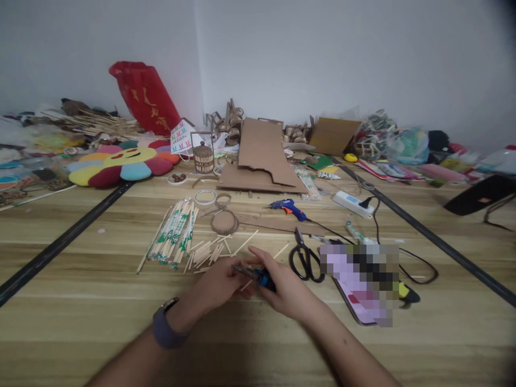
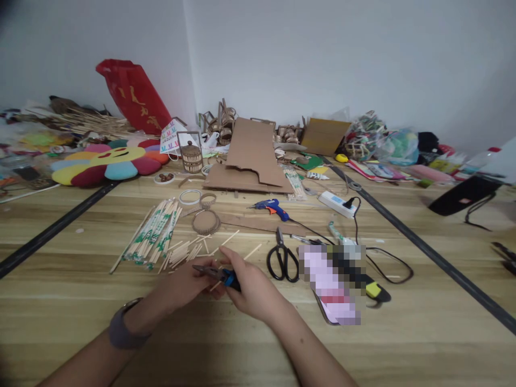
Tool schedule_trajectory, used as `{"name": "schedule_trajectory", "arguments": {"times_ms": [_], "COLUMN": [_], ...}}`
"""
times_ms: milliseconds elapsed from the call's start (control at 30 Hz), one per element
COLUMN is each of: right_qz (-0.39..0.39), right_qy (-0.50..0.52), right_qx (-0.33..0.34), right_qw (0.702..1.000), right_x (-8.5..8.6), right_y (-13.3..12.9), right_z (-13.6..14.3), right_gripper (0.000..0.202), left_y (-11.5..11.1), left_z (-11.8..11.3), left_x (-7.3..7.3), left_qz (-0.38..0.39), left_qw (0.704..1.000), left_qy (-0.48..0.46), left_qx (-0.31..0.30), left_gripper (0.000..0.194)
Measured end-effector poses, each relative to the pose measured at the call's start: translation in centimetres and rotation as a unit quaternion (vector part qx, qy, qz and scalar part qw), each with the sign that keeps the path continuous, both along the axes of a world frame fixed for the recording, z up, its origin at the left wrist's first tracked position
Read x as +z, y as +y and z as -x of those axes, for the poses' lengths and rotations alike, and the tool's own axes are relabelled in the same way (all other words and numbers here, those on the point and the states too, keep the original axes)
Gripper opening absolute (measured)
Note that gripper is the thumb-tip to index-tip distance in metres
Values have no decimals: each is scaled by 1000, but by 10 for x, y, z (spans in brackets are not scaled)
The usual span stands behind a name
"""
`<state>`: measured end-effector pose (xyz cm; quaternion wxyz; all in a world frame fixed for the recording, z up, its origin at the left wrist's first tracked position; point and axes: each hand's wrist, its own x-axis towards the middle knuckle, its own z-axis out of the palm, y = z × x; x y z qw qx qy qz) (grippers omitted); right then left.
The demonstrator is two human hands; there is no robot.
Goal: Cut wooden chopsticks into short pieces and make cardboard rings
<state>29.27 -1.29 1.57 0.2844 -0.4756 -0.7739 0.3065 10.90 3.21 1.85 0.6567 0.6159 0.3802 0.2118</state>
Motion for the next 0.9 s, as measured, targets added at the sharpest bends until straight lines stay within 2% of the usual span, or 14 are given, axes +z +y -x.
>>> {"name": "schedule_trajectory", "arguments": {"times_ms": [167, 267, 367, 433, 500, 567, 633, 767, 900], "right_qz": [-6, -7, -1, -29, -92, -155, -181, -170, -167], "right_qy": [28, 32, 35, 39, 46, 54, 55, 12, -25], "right_qx": [2, 12, 31, 19, -29, -91, -136, -144, -147], "right_qw": [1000, 999, 999, 999, 994, 982, 972, 975, 975], "right_x": [-3, -3, -3, -3, -2, -3, -6, -15, -18], "right_y": [0, 0, 1, 1, 2, 3, 2, 0, -2], "right_z": [-1, -1, -1, -1, 0, 2, 5, 16, 23], "right_gripper": [79, 77, 75, 68, 58, 51, 56, 76, 77], "left_y": [-2, -3, -3, -2, -1, 0, 0, -4, -9], "left_z": [-1, -1, 1, 1, 1, 0, -2, -9, -16], "left_x": [-6, -9, -9, -7, -5, -3, -1, -2, -6], "left_qz": [55, 62, 73, 88, 109, 135, 153, 168, 155], "left_qw": [998, 997, 996, 993, 992, 986, 977, 966, 962], "left_qy": [-20, -7, -3, -18, -49, -92, -126, -158, -167], "left_qx": [-20, -41, -60, -70, -46, 13, 72, 116, 148], "left_gripper": [22, 24, 30, 35, 39, 38, 32, 17, 10]}}
